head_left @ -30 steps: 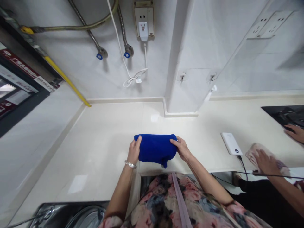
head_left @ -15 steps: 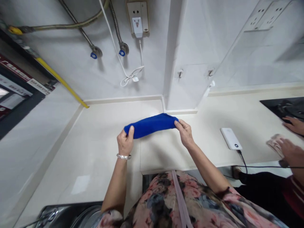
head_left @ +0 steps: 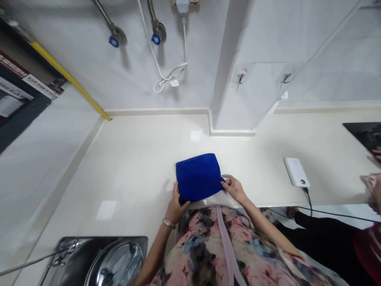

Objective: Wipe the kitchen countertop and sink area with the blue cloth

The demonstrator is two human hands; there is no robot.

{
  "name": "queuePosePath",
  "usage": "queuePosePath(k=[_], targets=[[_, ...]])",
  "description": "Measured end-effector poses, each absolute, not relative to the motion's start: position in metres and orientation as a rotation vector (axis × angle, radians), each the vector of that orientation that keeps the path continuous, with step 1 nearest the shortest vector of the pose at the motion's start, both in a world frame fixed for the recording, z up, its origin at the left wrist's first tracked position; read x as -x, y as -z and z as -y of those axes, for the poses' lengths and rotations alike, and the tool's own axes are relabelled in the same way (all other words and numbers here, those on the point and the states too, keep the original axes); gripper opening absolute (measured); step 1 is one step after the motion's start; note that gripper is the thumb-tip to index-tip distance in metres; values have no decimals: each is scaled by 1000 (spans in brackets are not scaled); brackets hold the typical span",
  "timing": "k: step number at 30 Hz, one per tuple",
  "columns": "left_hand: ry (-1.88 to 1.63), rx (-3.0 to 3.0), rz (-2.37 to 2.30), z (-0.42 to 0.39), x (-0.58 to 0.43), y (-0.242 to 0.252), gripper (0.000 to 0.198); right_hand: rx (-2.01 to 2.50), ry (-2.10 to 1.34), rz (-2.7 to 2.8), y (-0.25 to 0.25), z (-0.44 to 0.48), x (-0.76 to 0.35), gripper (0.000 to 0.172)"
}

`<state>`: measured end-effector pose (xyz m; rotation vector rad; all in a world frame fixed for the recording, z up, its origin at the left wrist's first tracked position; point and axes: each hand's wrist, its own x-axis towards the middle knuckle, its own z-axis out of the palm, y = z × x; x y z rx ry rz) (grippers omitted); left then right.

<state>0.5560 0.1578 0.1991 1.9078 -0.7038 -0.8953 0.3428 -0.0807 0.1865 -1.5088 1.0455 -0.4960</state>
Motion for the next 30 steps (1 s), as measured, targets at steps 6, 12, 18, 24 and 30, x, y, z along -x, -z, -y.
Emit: queuePosePath(k=[6,12,18,24,30], targets=[[645,-2055,756,-126,-617,-232,77,1891,557,-1127,-223,136,-387,61],[84,-2422,914,-75,-639,-227,63,2424,530,-1226,-224,147,-444,62],[225,-2300,1594,-30,-589,-183,52,2827,277,-717,-169,103,-479,54],[153,-2301,1815,-62,-563,-151,63,2925,203,-567,-154,78,-433,60],[233,-2337,1736,-48,-571,-152,63,2924,98,-574,-160,93,-449,65]])
